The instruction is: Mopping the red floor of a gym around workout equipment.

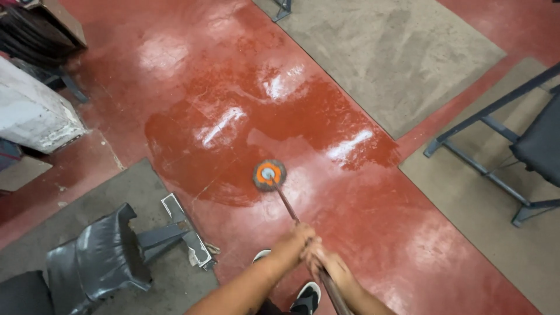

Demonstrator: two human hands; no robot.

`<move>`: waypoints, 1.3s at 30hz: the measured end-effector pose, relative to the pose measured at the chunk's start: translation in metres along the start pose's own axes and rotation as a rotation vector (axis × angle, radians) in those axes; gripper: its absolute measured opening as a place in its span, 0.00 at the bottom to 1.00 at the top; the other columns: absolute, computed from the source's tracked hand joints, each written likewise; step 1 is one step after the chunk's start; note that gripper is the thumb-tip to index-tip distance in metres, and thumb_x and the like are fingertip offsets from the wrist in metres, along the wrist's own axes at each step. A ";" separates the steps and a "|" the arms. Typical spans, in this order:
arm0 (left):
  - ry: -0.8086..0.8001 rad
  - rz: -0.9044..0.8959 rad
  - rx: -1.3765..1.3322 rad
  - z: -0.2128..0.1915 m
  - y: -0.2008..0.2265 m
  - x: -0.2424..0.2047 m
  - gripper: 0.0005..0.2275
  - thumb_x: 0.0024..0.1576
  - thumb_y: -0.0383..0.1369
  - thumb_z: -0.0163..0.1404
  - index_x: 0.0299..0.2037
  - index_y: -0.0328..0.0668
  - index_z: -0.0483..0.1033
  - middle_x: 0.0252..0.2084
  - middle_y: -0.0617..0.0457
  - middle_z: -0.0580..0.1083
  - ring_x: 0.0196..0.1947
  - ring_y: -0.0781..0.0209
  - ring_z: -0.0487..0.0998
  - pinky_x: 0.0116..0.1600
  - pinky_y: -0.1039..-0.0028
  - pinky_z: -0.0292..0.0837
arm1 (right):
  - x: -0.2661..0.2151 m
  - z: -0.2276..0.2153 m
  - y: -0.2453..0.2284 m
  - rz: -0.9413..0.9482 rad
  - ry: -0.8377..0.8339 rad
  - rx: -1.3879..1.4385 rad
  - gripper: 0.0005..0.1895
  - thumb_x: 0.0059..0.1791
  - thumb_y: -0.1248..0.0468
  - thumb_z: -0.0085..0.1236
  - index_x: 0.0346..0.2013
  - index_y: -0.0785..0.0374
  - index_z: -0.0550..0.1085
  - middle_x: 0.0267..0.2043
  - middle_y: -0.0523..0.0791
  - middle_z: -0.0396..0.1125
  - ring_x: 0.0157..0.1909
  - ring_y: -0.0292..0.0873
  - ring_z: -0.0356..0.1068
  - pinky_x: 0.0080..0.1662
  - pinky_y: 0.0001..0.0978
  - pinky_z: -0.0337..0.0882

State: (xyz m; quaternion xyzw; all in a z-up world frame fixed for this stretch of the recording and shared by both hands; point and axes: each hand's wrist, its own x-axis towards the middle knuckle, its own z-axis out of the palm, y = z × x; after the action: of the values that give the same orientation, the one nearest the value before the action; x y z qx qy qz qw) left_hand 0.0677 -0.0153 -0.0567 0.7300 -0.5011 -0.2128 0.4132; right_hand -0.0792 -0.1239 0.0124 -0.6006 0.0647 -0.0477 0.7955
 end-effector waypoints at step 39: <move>-0.187 0.114 -0.434 -0.017 -0.114 0.085 0.09 0.62 0.25 0.44 0.51 0.45 0.68 0.43 0.49 0.65 0.25 0.60 0.71 0.20 0.73 0.74 | 0.109 0.005 0.068 -0.150 0.419 -0.130 0.19 0.59 0.58 0.37 0.33 0.66 0.72 0.29 0.44 0.64 0.31 0.38 0.65 0.38 0.30 0.67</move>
State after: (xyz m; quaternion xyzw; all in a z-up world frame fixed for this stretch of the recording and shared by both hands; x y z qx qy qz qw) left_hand 0.1775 -0.0679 -0.1315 0.5717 -0.5202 -0.3585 0.5235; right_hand 0.0294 -0.1177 -0.0567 -0.6308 0.1864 -0.2260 0.7185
